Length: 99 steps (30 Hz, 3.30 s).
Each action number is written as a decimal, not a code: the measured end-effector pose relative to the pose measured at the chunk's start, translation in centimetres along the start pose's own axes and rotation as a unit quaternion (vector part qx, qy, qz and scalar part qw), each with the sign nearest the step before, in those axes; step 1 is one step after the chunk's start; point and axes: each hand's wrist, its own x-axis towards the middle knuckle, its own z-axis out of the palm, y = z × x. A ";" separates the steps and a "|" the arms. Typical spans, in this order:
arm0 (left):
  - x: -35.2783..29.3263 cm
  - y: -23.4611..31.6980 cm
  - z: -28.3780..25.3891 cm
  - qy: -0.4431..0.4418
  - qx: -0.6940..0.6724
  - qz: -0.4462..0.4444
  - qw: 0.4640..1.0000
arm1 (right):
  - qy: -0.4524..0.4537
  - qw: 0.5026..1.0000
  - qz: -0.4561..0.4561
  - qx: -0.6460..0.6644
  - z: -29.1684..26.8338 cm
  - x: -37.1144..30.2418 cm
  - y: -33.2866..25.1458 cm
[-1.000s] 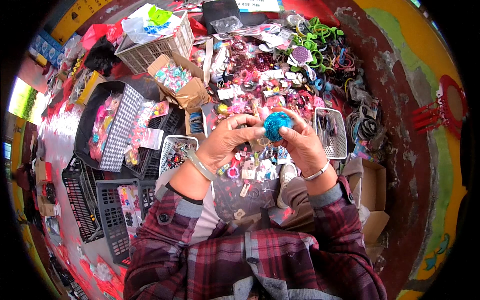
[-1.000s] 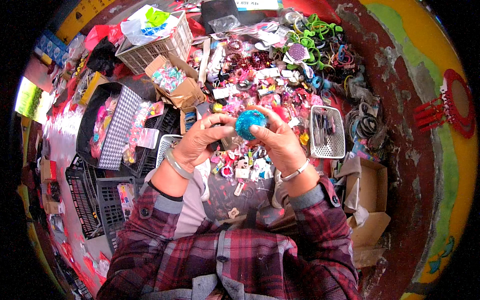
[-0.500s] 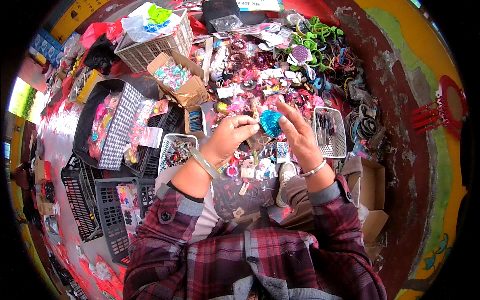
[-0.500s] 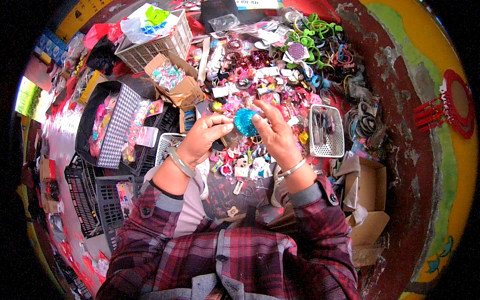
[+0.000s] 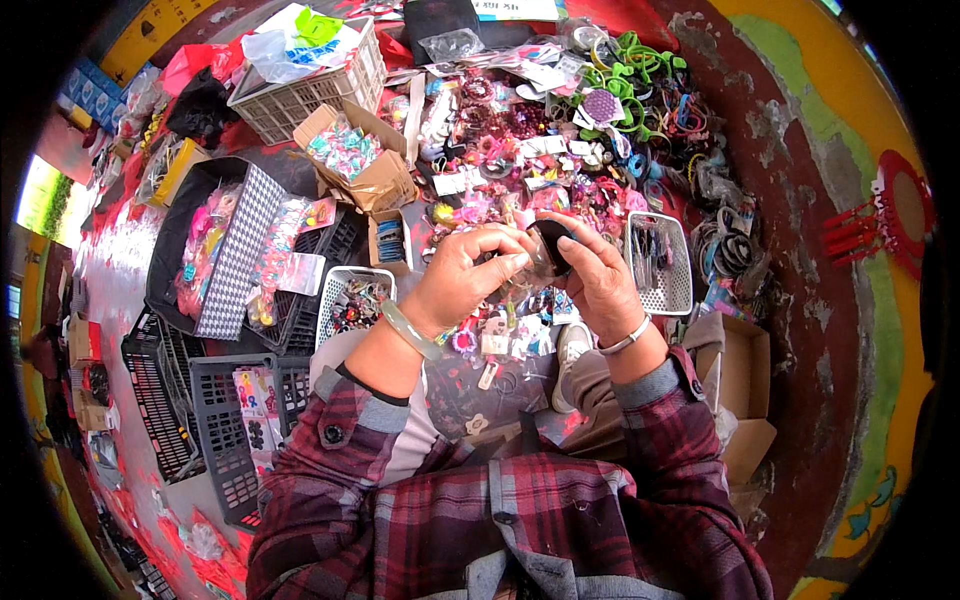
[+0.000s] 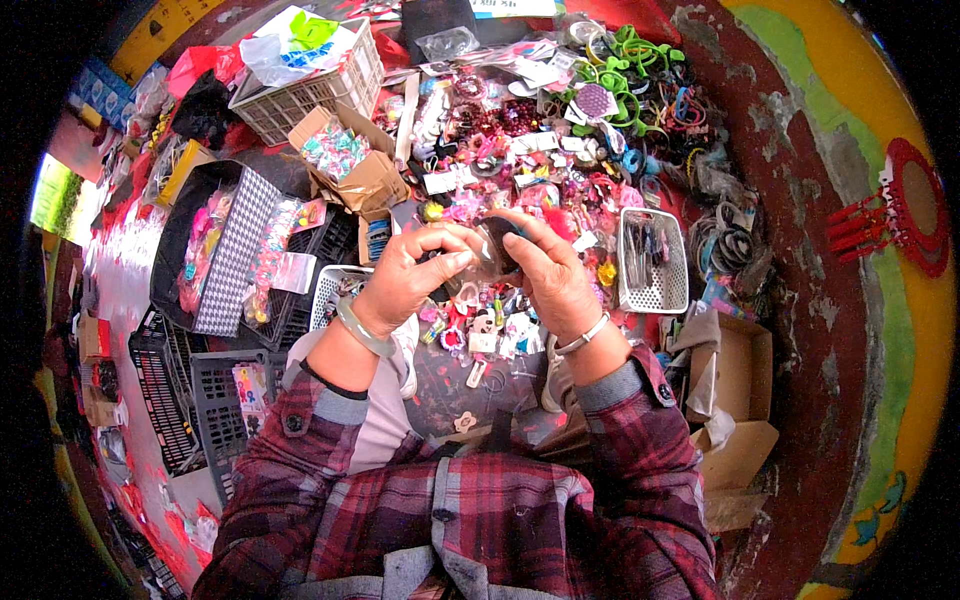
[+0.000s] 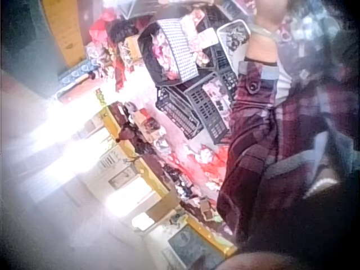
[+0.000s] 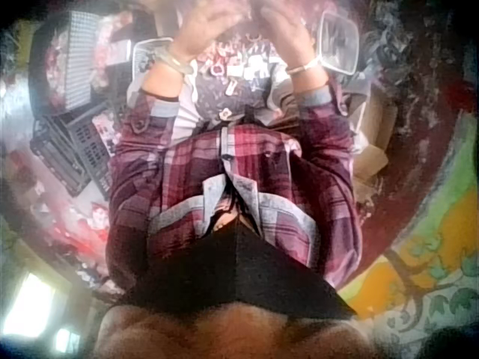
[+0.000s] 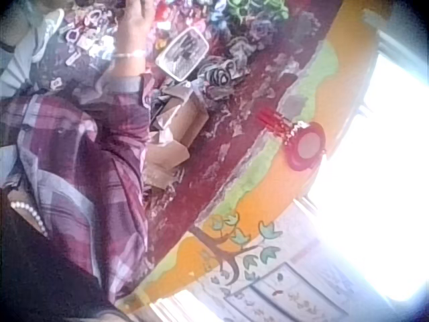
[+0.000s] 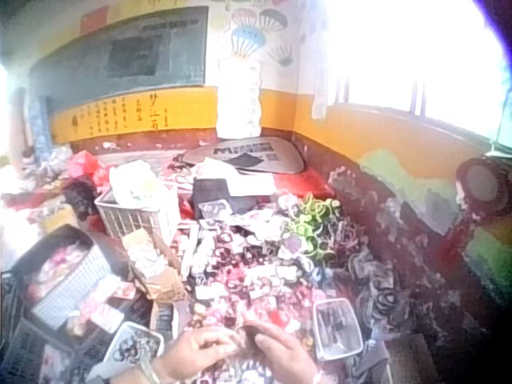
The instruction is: The person sits on the floor surrounded by crates and piles of hair accessories. They pick up various items, including hair clips and scrunchies, and place them into a small white basket. The person handles the items one by one, sorting through the cluttered workspace.
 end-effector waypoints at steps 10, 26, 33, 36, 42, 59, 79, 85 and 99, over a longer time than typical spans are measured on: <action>0.0 0.8 0.3 -0.015 0.050 0.021 0.998 | 0.006 0.993 -0.039 -0.112 -0.6 0.0 0.2; -0.3 0.5 0.6 -0.001 0.214 0.150 0.965 | -0.025 0.990 0.006 -0.141 -0.7 -0.5 -1.7; -0.3 0.9 -0.1 -0.019 0.133 0.092 0.987 | -0.103 0.992 0.010 -0.065 -1.1 -0.2 -2.2; -0.3 0.8 0.0 -0.020 0.124 0.101 0.987 | -0.092 0.993 0.005 -0.079 -1.0 -0.1 -1.6; -0.3 1.2 0.0 -0.009 0.106 0.074 0.992 | -0.041 0.991 -0.050 -0.115 -0.3 -0.1 -1.0; -0.4 0.5 0.4 0.010 0.141 0.103 0.984 | 0.000 0.985 -0.092 -0.146 0.2 0.1 -0.8; 0.1 0.4 -0.4 0.096 -0.415 -0.301 0.853 | 0.109 0.988 -0.025 -0.108 -0.7 0.7 -0.4; -0.1 -0.3 -1.2 -0.012 -0.465 -0.183 0.866 | 0.173 0.967 -0.057 -0.176 -1.0 0.9 0.2; 0.0 -0.1 0.0 -0.042 -0.240 -0.151 0.958 | 0.228 0.801 -0.341 -0.435 -0.1 -0.1 -0.6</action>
